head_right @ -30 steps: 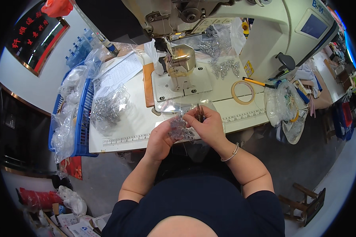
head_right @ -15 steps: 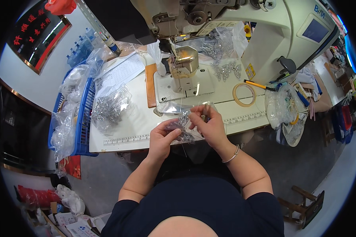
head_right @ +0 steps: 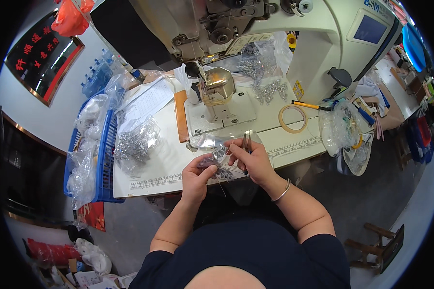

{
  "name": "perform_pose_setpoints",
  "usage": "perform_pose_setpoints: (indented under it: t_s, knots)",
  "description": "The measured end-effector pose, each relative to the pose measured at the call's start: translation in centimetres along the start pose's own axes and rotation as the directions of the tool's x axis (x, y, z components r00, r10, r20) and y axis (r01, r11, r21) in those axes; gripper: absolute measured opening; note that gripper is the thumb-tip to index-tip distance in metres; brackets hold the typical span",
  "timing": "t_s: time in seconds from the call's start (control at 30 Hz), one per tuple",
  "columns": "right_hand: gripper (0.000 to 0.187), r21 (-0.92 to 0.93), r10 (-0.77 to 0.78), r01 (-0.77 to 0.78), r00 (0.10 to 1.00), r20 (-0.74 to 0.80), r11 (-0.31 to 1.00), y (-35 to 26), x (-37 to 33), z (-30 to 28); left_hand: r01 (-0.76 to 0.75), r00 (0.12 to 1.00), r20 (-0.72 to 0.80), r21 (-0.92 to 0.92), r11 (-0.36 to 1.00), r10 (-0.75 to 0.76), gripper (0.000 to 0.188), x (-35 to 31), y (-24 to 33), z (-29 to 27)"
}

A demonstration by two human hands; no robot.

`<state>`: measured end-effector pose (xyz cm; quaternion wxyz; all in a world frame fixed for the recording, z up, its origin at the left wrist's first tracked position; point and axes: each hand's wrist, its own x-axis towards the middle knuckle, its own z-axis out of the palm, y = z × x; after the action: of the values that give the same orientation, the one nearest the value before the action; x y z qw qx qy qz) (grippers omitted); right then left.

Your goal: The person places small clear plastic pouches containing silver metallic items under the presser foot of a sewing machine. They sew the top edge of each pouch to seal it, then cut the thread and place the finished pouch on the table. This process is repeated for multiple pouches.

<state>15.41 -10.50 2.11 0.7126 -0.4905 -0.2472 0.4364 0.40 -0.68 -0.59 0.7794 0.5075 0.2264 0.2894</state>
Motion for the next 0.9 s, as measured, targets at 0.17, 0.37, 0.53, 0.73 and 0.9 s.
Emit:
perform_pose_setpoints:
  t_s: [0.17, 0.37, 0.53, 0.73, 0.9]
  knots:
    - [0.031, -0.191, -0.012, 0.014, 1.000, 0.012, 0.981, -0.3, -0.4, 1.0, 0.001, 1.000, 0.025, 0.033, 0.999, -0.002, 0.037, -0.3, 0.6, 0.5]
    - [0.036, -0.264, 0.037, -0.052, 0.997, -0.063, 0.963, 0.4, -0.5, 0.9, 0.062, 0.997, 0.056, -0.014, 0.998, -0.061, 0.040, -0.1, 0.8, 0.6]
    - [0.031, -0.174, 0.005, -0.029, 0.991, -0.136, 0.984, -0.1, -0.3, 0.6, 0.082, 0.994, 0.079, -0.001, 0.997, -0.082, 0.043, 0.4, 0.8, -0.2]
    - [0.037, -0.841, -0.720, 0.523, 0.636, 0.279, 0.136, -4.6, 0.5, -0.5, 0.092, 0.969, 0.207, 0.215, 0.972, -0.137, 0.049, 0.6, 3.9, -0.5]
    - [0.033, -0.727, -0.201, 0.644, 0.765, 0.612, 0.238, -4.5, 1.4, -0.5, 0.082, 0.916, 0.345, 0.341, 0.937, -0.206, 0.058, 1.1, 4.7, 0.0]
